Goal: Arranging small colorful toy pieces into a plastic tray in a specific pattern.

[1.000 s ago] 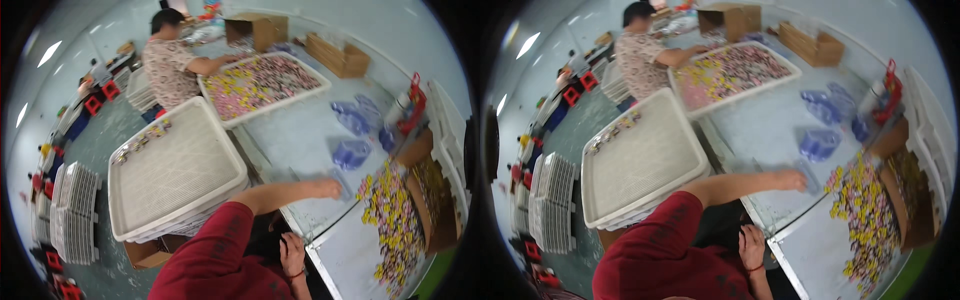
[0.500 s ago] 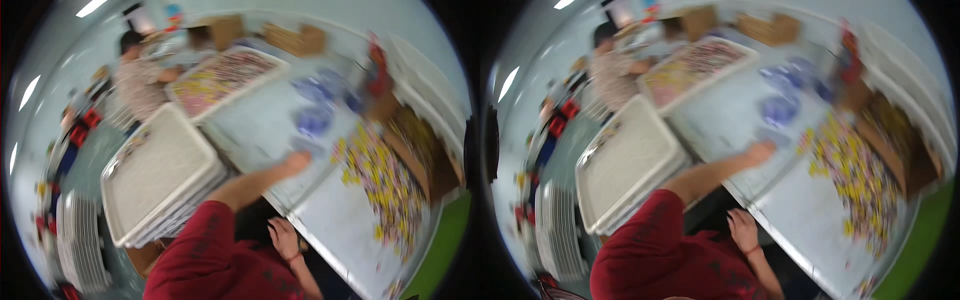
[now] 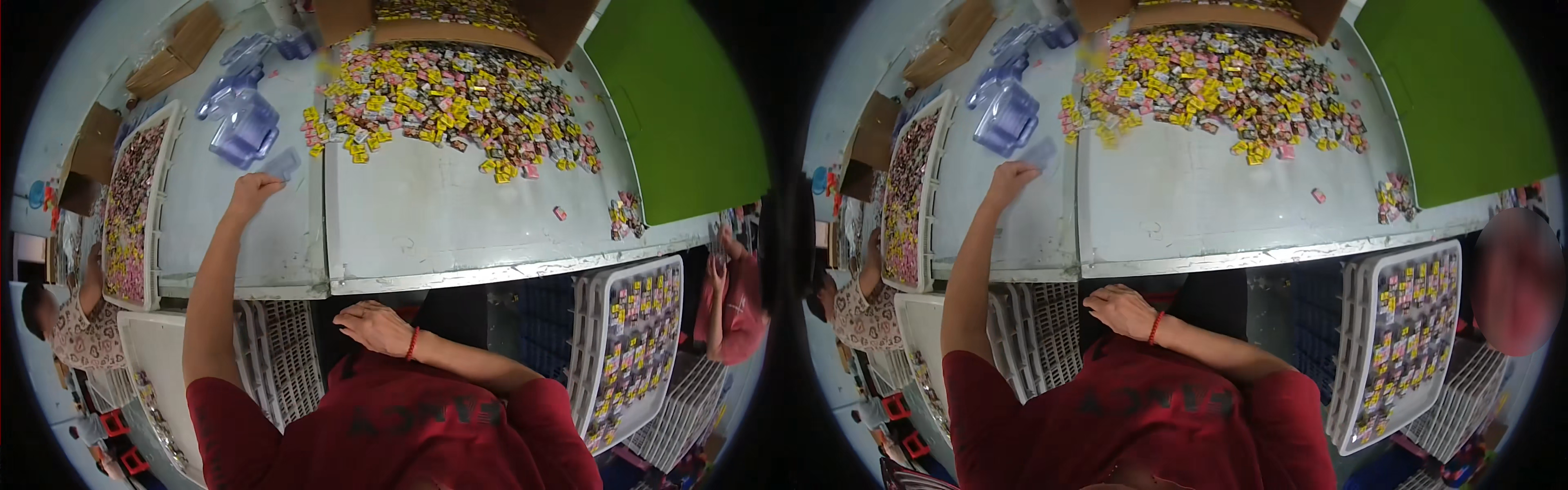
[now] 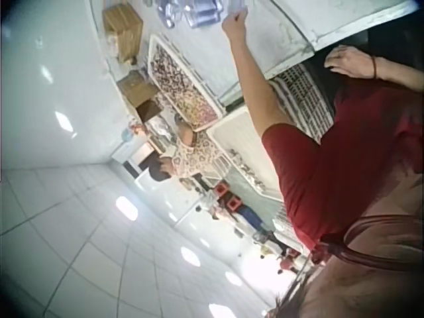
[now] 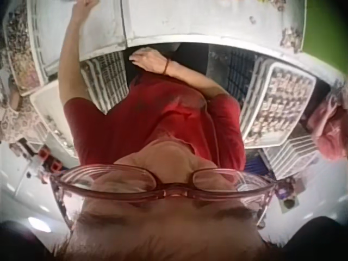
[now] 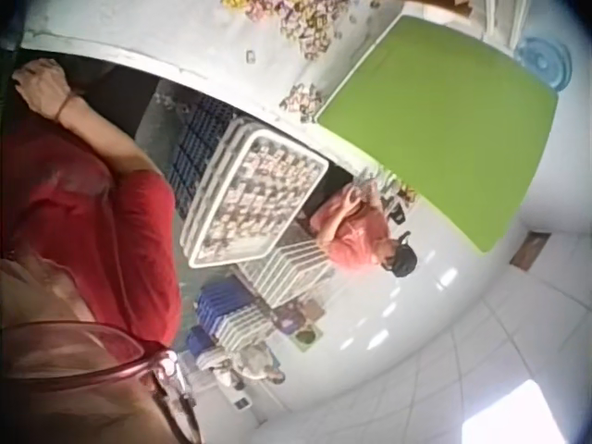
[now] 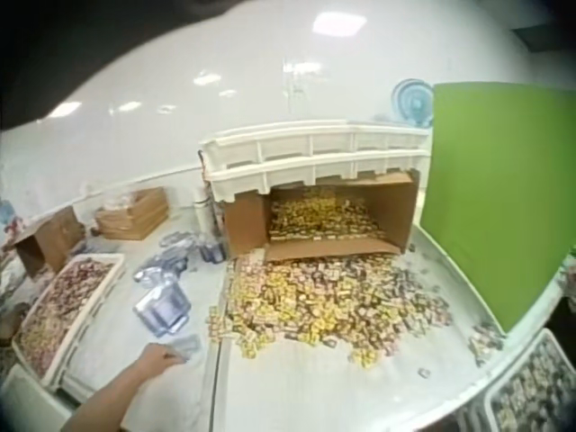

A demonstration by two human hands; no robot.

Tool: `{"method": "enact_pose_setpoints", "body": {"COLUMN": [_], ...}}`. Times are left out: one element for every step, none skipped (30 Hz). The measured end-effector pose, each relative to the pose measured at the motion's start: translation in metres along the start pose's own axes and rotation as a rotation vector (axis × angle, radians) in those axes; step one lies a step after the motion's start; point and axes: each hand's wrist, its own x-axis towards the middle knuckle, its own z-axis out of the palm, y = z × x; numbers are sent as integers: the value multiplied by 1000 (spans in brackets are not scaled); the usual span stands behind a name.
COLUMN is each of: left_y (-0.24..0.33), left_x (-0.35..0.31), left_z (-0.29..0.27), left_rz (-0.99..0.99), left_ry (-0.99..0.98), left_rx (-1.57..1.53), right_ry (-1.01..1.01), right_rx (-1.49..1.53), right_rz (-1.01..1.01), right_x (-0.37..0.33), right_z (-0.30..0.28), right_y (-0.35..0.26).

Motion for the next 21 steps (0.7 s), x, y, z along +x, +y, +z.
{"method": "enact_pose_setpoints", "body": {"left_y": [0,-1,-1,2,5,9,4,-6,-16,-22,-25,-28,-25,-24,-22,-15,-4,10,32,60,84], "left_x": [-2,-5,-7,-7,-6,-4,-4,-2,1,5,5,5,6,3,0,-2,-10,-17,-20,-21,-24], "left_z": [2,4,7,7,7,8,6,2,-2,-3,-5,-4,0,2,1,-3,-8,-14,-15,-14,-8], "left_rz": [8,-5,-19,-11,-72,-132,-127,-160,-193,-181,-198,-216,-204,-178,-155,-154,-125,-95,-99,117,330], "left_ry": [-9,28,65,59,69,79,77,15,-48,-56,-52,-48,-56,54,168,172,320,465,463,482,500], "left_rx": [-1,-41,-82,-82,-107,-132,-130,-221,-312,-315,-380,-446,-451,-437,-419,-418,-340,-258,-258,-93,77], "right_ry": [4,8,16,21,27,35,34,35,43,41,39,72,105,306,365,481,663,765,762,834,904], "right_rx": [10,19,17,14,10,6,16,24,19,28,36,-4,-47,-158,-289,-410,-423,-639,-707,-829,-948], "right_rz": [-1,-2,5,3,1,8,7,6,9,17,24,19,16,-15,-2,24,101,142,238,318,393], "right_x": [-1,-3,-4,-4,-4,-6,-5,-3,-3,-3,-2,-1,0,0,-2,-4,1,6,6,0,-6], "right_z": [-1,-1,0,1,0,-1,-4,-8,-11,-15,-20,-29,-44,-62,-84,-110,-145,-181,-216,-239,-249], "right_y": [0,1,1,2,3,3,1,-1,-2,-2,-1,4,11,19,40,65,67,74,90,112,134]}}
